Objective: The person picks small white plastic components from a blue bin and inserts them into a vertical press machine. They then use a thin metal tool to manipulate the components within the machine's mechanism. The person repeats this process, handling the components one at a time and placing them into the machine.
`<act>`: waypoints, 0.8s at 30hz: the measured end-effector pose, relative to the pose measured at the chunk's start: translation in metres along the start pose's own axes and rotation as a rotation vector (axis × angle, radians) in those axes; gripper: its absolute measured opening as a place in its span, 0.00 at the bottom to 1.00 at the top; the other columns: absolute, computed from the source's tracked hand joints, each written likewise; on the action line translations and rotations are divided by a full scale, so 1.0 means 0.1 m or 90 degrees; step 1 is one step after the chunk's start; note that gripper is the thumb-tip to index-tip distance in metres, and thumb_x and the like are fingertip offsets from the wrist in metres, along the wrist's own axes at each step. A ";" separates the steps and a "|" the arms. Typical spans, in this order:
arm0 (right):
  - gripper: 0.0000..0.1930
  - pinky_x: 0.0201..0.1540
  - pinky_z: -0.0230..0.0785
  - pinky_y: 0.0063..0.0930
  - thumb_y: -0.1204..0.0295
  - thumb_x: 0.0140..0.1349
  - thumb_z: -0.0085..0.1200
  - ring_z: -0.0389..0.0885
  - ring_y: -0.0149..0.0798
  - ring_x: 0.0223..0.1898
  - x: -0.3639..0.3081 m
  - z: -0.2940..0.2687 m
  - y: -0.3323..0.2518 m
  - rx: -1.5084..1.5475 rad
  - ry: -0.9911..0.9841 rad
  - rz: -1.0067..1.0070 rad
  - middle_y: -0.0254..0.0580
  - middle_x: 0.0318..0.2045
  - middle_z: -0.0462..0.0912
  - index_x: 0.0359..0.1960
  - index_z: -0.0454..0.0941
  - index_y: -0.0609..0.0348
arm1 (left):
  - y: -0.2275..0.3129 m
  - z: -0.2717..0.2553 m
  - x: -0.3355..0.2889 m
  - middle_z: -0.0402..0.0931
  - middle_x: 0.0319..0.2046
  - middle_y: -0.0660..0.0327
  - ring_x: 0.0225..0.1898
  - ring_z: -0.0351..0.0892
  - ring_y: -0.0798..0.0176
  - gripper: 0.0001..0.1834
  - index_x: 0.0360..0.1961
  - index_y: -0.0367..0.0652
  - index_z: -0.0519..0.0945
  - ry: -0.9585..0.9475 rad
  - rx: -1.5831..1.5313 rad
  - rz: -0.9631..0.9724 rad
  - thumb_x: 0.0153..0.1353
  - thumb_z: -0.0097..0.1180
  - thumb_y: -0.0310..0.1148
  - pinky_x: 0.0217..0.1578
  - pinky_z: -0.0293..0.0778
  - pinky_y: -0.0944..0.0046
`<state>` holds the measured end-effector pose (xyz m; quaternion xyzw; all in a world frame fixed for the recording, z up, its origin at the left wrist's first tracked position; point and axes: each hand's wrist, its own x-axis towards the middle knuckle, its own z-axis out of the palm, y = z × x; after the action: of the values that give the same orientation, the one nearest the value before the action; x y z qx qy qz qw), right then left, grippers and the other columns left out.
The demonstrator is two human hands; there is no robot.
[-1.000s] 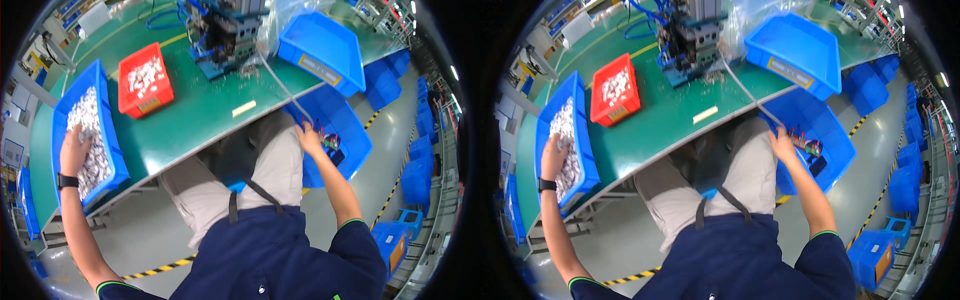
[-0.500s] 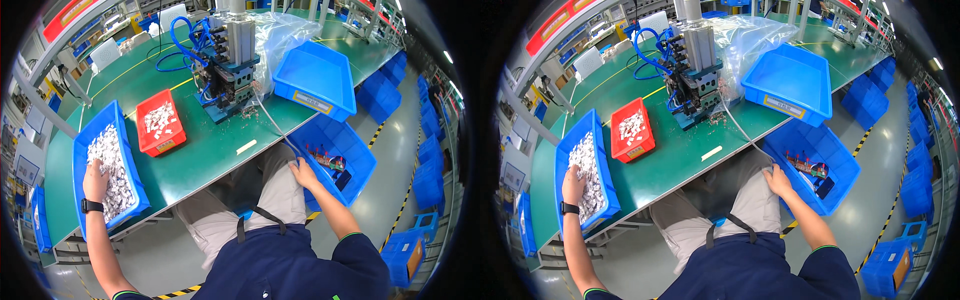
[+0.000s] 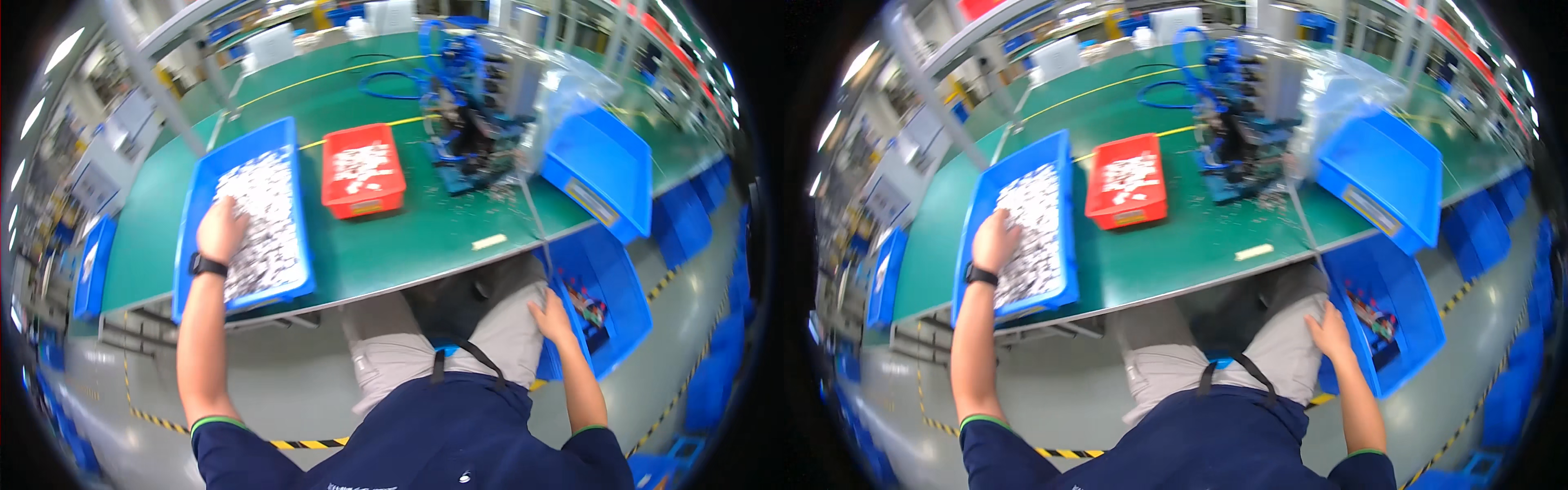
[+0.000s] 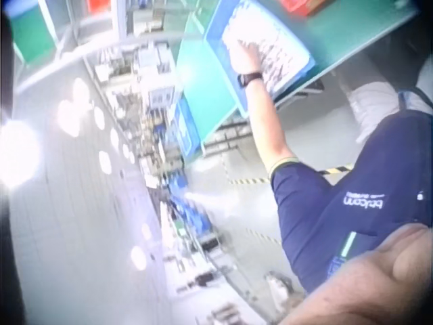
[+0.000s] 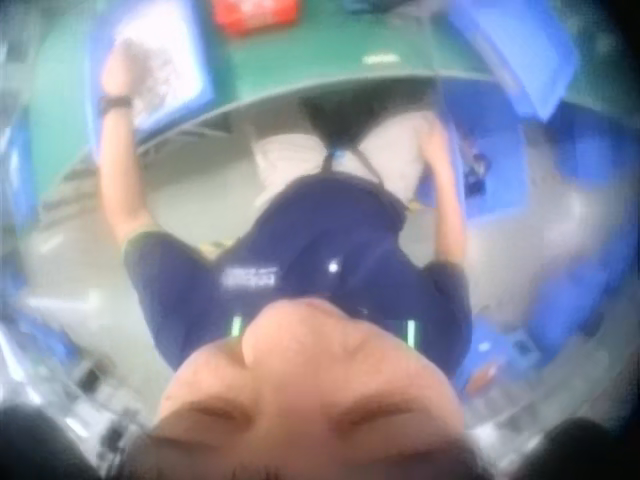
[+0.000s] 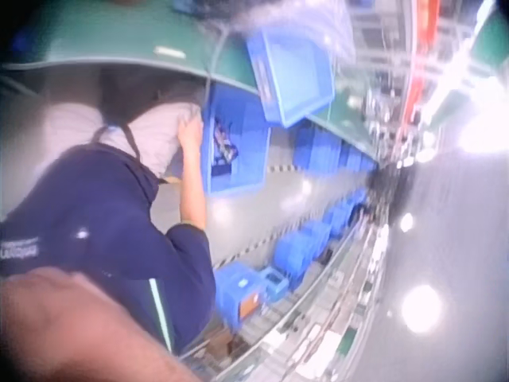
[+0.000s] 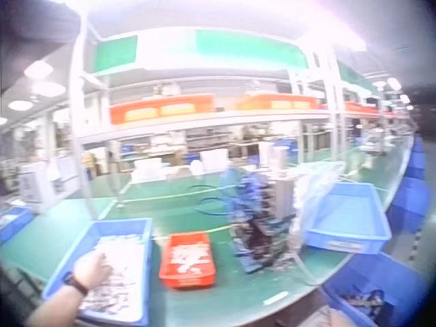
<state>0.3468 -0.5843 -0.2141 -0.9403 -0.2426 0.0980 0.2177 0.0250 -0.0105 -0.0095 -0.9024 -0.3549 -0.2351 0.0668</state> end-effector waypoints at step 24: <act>0.18 0.40 0.74 0.36 0.68 0.53 0.62 0.78 0.48 0.38 0.26 0.11 -4.19 0.274 -0.068 -0.980 0.51 0.47 0.75 0.46 0.76 0.57 | 0.01 -0.37 0.13 0.76 0.24 0.45 0.29 0.77 0.44 0.15 0.34 0.34 0.78 -0.129 -0.198 -0.156 0.59 0.58 0.39 0.30 0.69 0.53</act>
<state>0.1926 -0.2372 -0.0340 -0.4406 -0.8090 0.0097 0.3890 0.0201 -0.0139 0.0294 -0.8709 -0.4264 -0.2014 -0.1386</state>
